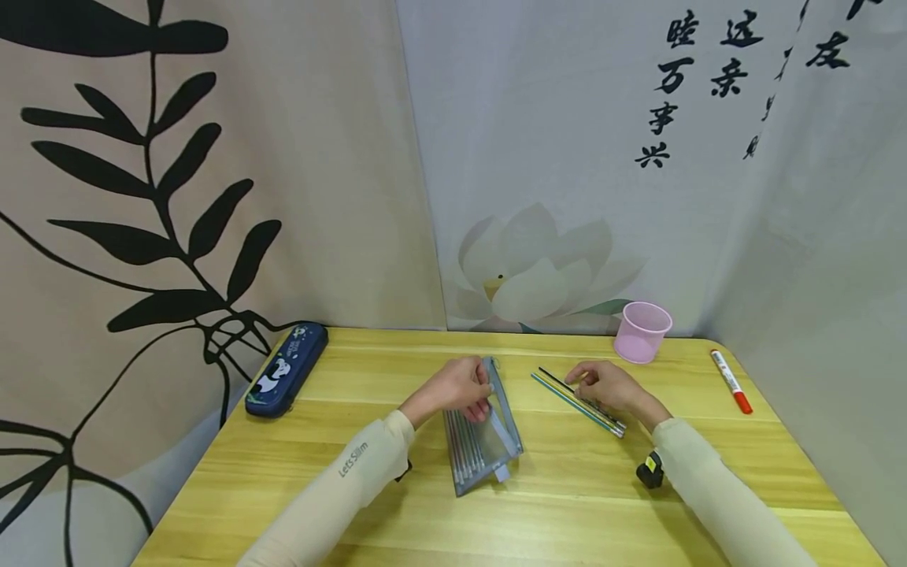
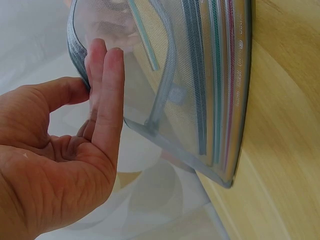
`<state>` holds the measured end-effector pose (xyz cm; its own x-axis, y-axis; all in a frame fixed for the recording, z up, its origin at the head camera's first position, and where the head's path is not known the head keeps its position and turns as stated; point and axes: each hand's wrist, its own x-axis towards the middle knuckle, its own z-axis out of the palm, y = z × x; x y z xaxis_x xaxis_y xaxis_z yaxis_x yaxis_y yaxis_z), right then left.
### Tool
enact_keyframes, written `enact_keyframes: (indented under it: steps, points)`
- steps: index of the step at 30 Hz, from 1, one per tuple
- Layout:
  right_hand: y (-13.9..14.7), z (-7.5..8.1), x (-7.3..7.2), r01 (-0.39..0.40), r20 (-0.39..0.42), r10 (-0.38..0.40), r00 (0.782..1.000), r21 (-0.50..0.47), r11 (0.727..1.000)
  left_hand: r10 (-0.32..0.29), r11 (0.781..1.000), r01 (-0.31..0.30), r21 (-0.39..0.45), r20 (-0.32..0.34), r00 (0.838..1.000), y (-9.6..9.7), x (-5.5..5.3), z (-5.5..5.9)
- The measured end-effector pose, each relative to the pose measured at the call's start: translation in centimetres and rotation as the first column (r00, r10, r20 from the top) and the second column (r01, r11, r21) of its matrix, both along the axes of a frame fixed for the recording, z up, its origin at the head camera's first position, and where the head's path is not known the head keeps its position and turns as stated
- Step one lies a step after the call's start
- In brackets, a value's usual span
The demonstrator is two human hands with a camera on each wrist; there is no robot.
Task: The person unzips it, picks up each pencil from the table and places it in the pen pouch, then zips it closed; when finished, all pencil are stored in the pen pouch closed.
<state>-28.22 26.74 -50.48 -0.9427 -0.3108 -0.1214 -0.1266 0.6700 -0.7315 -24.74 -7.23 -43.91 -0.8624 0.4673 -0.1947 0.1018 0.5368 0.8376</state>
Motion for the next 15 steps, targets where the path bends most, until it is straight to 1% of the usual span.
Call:
enact_keyframes:
  steps: [4,6,9,15]
  points:
    - [0.4,0.0,-0.2,0.014,-0.025,-0.013,1.0,0.051,0.999,-0.001,1.0,0.001,-0.001,-0.003,1.0,0.0,0.0,0.0]
    - [0.7,0.0,-0.3,0.015,-0.032,-0.013,0.999,0.06,0.998,0.0,1.0,0.0,-0.002,-0.003,1.0,0.0,0.0,0.0]
    - [1.0,-0.1,-0.6,0.004,-0.034,-0.002,0.999,0.054,0.999,-0.001,1.0,0.001,-0.001,-0.004,1.0,0.0,0.0,0.0]
    - [1.1,0.0,-0.9,-0.038,-0.032,0.038,0.999,0.007,0.999,0.0,1.0,0.0,0.003,-0.001,1.0,0.0,-0.1,-0.1]
